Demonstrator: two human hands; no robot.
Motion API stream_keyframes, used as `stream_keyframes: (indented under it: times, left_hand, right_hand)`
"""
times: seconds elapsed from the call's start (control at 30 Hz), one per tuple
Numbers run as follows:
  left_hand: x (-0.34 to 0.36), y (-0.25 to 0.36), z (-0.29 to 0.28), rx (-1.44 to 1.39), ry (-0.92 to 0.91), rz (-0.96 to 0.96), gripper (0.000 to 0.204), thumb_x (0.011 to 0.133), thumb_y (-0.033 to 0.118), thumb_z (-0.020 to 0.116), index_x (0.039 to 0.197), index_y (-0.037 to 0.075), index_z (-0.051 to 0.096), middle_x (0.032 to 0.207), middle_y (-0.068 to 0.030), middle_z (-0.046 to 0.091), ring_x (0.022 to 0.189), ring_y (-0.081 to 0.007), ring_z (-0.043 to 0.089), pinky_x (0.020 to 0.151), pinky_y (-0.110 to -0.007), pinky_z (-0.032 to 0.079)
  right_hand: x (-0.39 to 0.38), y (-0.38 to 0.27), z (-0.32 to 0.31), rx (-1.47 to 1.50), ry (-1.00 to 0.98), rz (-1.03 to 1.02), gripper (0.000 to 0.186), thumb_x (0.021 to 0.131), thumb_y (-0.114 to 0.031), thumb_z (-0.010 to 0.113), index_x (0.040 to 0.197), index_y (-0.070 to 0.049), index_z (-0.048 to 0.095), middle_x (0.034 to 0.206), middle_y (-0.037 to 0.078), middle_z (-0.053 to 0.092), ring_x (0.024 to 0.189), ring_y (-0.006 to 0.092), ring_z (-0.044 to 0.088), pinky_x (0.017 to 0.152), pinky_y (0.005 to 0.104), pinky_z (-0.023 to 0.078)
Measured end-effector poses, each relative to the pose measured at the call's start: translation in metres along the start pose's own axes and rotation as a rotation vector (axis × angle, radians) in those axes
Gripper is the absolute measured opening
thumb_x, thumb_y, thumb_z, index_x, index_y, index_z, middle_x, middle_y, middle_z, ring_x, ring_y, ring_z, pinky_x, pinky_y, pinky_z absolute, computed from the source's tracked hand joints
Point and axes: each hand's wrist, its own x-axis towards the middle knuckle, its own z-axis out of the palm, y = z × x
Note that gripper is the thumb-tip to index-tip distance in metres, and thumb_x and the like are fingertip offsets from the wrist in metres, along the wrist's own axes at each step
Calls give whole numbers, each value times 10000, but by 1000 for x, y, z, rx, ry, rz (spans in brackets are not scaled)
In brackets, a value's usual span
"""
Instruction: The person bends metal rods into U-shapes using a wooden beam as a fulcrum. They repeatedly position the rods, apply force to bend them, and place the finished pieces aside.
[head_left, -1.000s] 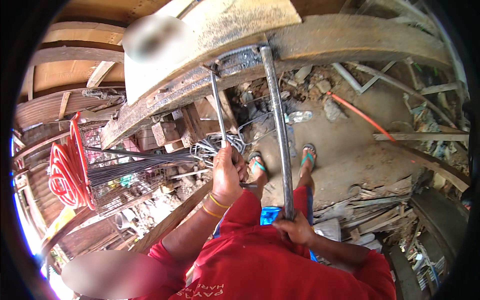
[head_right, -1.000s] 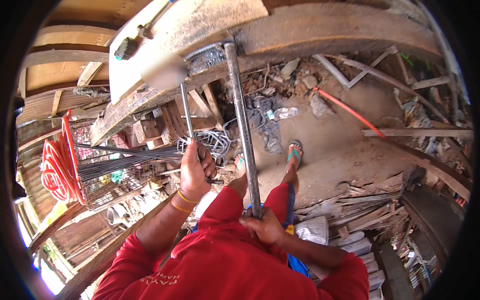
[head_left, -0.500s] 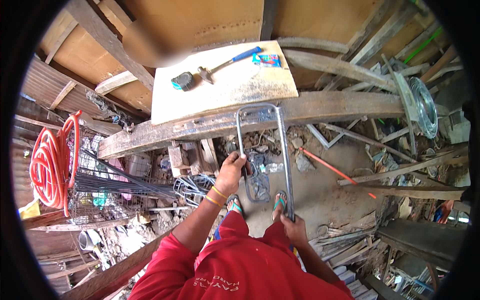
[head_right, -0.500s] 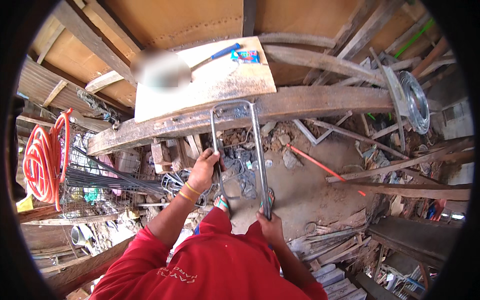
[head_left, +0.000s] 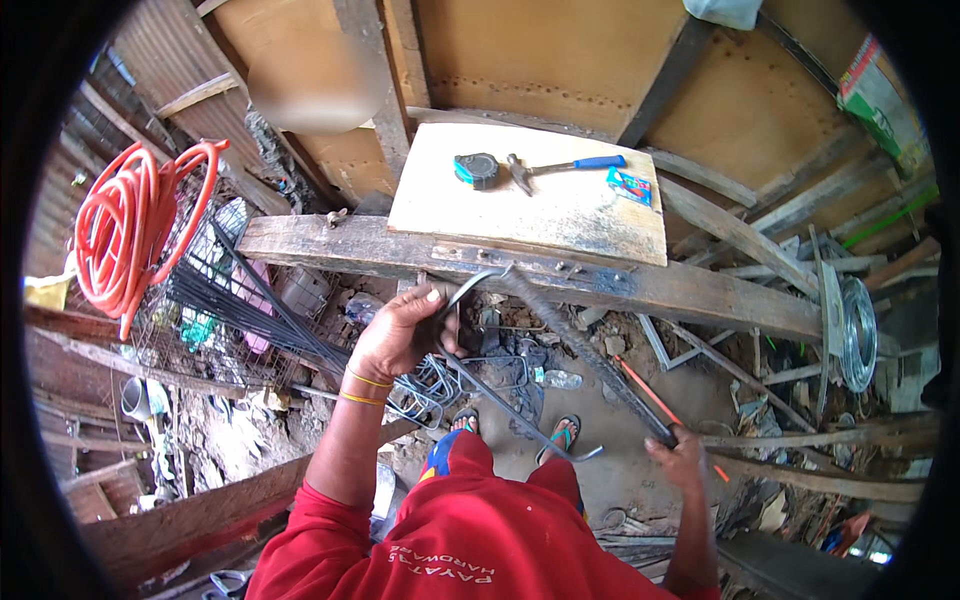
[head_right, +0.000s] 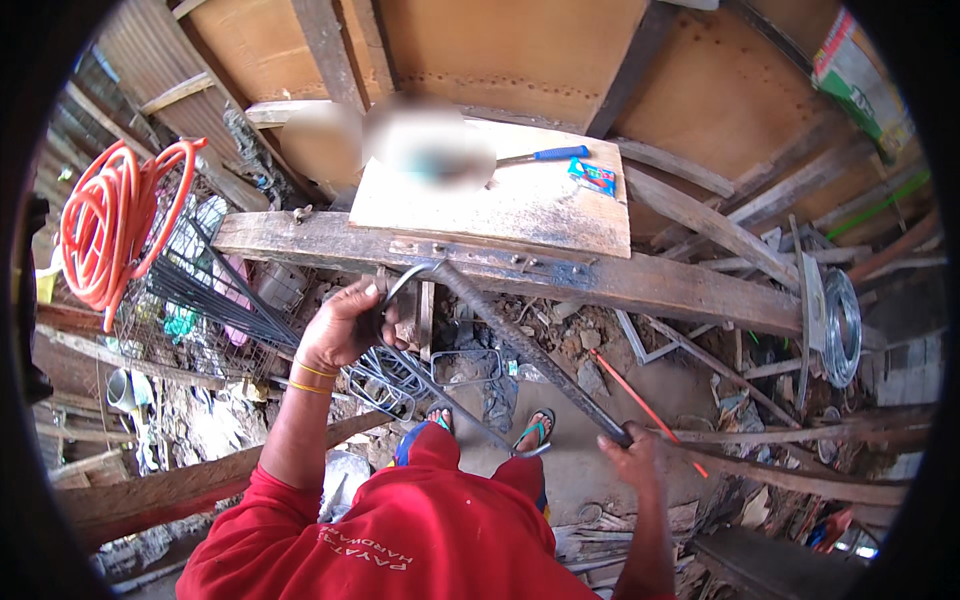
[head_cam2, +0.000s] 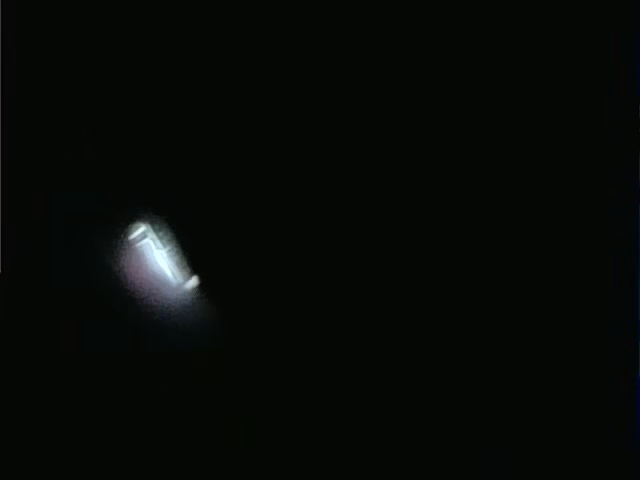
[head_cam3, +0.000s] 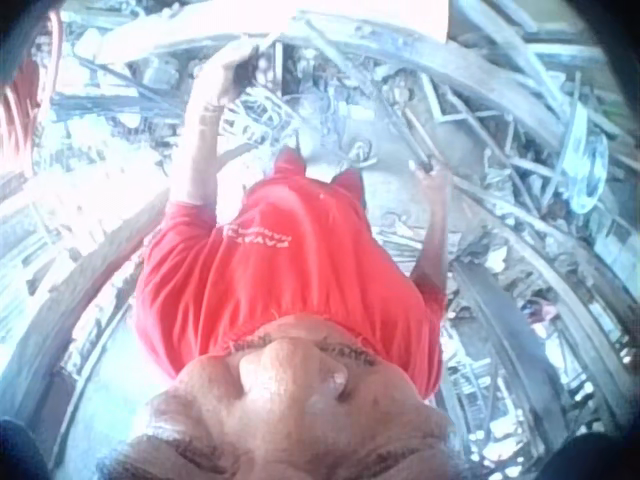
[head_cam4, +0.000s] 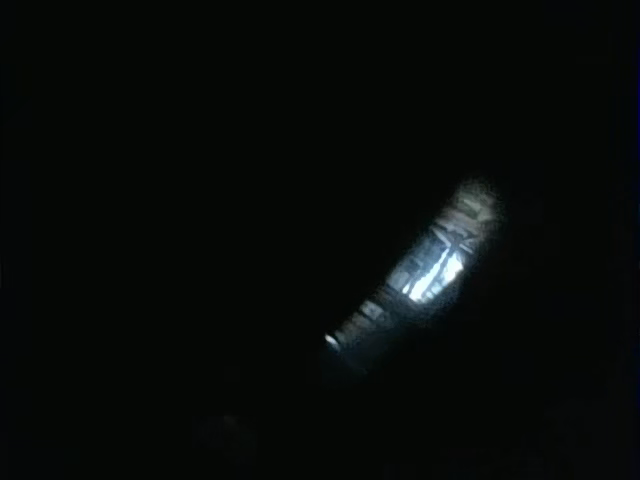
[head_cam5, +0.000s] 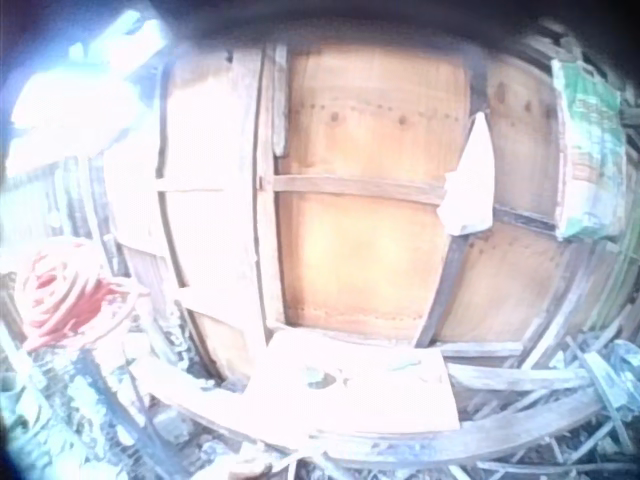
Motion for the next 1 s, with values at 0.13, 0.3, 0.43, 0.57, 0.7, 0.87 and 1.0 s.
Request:
stream_keyframes:
  times: [0.13, 0.3, 0.43, 0.57, 0.7, 0.87, 1.0]
  left_hand:
    - [6, -46, -13, 57, 259, 7, 239, 1035, 269, 566, 966, 50, 630, 672, 21, 495, 568, -133, 477, 616, -333, 500]
    - [58, -83, -25, -109, 547, 21, 225, 1055, 262, 503, 864, 151, 544, 641, 68, 395, 522, -99, 351, 591, -368, 453]
    - [109, -89, -43, -143, 614, -10, 246, 1059, 259, 493, 849, 142, 545, 602, 79, 365, 505, -96, 315, 585, -331, 379]
    - [143, -99, -56, -110, 567, 58, 243, 1074, 281, 497, 874, 148, 533, 596, 92, 334, 498, -86, 298, 612, -339, 395]
    - [151, -114, -65, -70, 682, 25, 230, 1066, 259, 500, 849, 185, 517, 606, 94, 348, 507, -84, 317, 612, -350, 422]
    - [154, -120, -74, -8, 718, 58, 250, 1054, 261, 516, 817, 183, 507, 606, 78, 372, 504, -93, 328, 576, -332, 392]
    - [156, -119, -72, 17, 724, 52, 251, 1051, 261, 510, 813, 181, 502, 602, 70, 381, 499, -101, 341, 577, -342, 390]
  right_hand:
    - [85, 5, -53, -47, -86, -229, 362, 774, -340, 839, 914, -24, 730, 759, 147, 694, 691, 257, 644, 680, 414, 516]
    - [217, 50, -180, -652, 306, -218, 434, 694, -245, 886, 1043, -31, 743, 1093, 207, 700, 1016, 396, 672, 904, 456, 537]
    - [289, 100, -254, -641, 320, -187, 447, 649, -194, 884, 1035, -19, 743, 1110, 231, 693, 1046, 407, 665, 904, 464, 527]
    - [331, 129, -257, -582, 233, -180, 493, 647, -223, 876, 1067, -5, 737, 1105, 257, 704, 1045, 411, 677, 924, 450, 523]
    - [346, 145, -248, -592, 126, -136, 495, 663, -209, 860, 1093, 1, 732, 1112, 264, 708, 1076, 383, 684, 934, 424, 523]
    - [354, 168, -243, -523, -13, -21, 505, 667, -210, 859, 1099, 17, 728, 1058, 251, 728, 999, 369, 717, 889, 421, 538]
    - [358, 180, -236, -452, -25, -86, 520, 680, -249, 855, 1097, 33, 722, 1011, 249, 735, 943, 361, 727, 856, 410, 540]
